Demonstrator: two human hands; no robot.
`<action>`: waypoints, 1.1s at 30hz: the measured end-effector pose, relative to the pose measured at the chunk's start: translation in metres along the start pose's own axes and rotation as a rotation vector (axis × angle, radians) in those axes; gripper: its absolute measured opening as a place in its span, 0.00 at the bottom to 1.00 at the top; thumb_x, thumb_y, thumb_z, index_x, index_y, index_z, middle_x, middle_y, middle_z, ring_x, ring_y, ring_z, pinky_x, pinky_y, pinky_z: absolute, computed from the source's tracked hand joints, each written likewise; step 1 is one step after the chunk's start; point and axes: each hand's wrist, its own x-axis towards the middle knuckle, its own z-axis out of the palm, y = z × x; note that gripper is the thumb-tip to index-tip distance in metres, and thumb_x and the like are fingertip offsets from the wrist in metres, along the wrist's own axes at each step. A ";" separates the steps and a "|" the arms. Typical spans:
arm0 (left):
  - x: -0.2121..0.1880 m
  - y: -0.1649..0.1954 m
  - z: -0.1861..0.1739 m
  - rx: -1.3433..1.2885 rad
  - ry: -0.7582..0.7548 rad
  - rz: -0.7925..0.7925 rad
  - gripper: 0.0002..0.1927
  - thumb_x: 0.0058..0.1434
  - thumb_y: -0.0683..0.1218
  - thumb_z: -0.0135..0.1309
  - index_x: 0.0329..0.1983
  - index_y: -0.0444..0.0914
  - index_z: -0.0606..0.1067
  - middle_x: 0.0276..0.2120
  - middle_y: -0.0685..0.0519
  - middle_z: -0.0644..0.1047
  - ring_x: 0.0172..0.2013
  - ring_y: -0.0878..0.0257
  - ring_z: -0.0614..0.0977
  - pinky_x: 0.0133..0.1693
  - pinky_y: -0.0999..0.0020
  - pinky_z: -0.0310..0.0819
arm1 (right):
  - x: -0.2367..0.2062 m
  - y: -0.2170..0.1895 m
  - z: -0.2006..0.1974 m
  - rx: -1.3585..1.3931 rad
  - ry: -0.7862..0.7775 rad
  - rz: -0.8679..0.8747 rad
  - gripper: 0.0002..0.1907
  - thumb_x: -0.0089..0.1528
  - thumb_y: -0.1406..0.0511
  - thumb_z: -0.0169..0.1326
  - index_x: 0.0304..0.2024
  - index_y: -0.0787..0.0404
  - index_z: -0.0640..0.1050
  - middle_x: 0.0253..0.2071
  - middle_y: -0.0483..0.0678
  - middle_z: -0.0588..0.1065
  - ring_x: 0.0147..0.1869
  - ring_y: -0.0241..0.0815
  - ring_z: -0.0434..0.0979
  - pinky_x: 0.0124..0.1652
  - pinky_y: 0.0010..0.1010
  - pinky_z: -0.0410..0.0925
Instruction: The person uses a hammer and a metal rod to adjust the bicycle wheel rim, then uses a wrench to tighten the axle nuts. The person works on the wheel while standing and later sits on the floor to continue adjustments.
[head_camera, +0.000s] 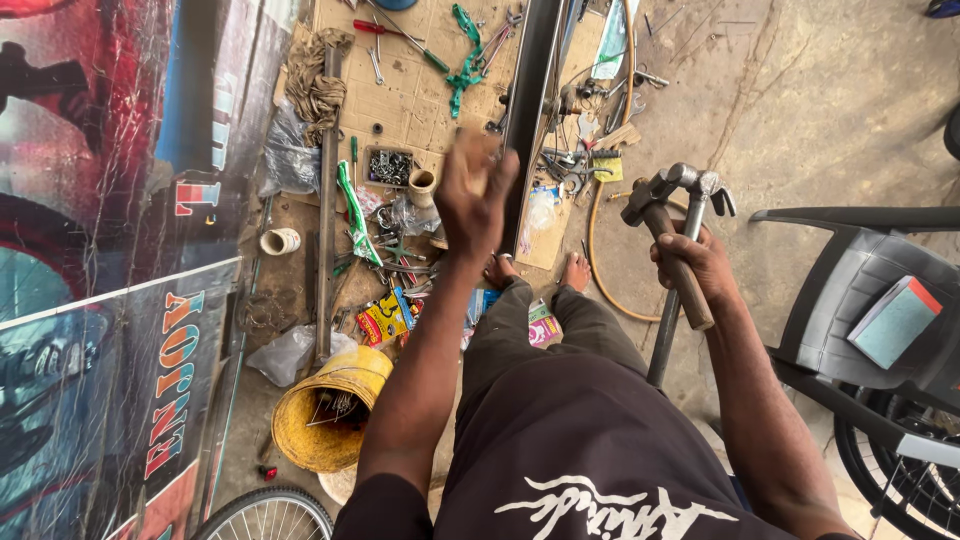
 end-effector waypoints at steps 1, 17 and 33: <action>0.016 0.003 0.001 -0.036 -0.029 0.016 0.36 0.72 0.69 0.50 0.52 0.30 0.69 0.42 0.51 0.77 0.42 0.58 0.79 0.42 0.60 0.75 | 0.001 0.000 0.001 0.002 -0.008 -0.004 0.26 0.59 0.63 0.59 0.56 0.66 0.68 0.31 0.52 0.76 0.24 0.36 0.75 0.23 0.26 0.68; -0.057 -0.108 -0.015 -0.291 -0.543 -0.522 0.35 0.75 0.71 0.41 0.48 0.32 0.67 0.39 0.59 0.69 0.38 0.66 0.68 0.41 0.66 0.61 | 0.009 -0.004 0.009 -0.037 -0.035 -0.020 0.24 0.59 0.62 0.60 0.55 0.65 0.70 0.30 0.51 0.76 0.24 0.36 0.74 0.22 0.27 0.68; -0.002 -0.094 -0.033 0.030 -0.700 -0.847 0.23 0.63 0.63 0.53 0.25 0.42 0.72 0.20 0.57 0.71 0.22 0.67 0.71 0.26 0.69 0.65 | 0.021 0.008 0.015 -0.027 -0.081 0.000 0.24 0.60 0.63 0.59 0.55 0.67 0.69 0.30 0.52 0.76 0.23 0.36 0.74 0.21 0.26 0.68</action>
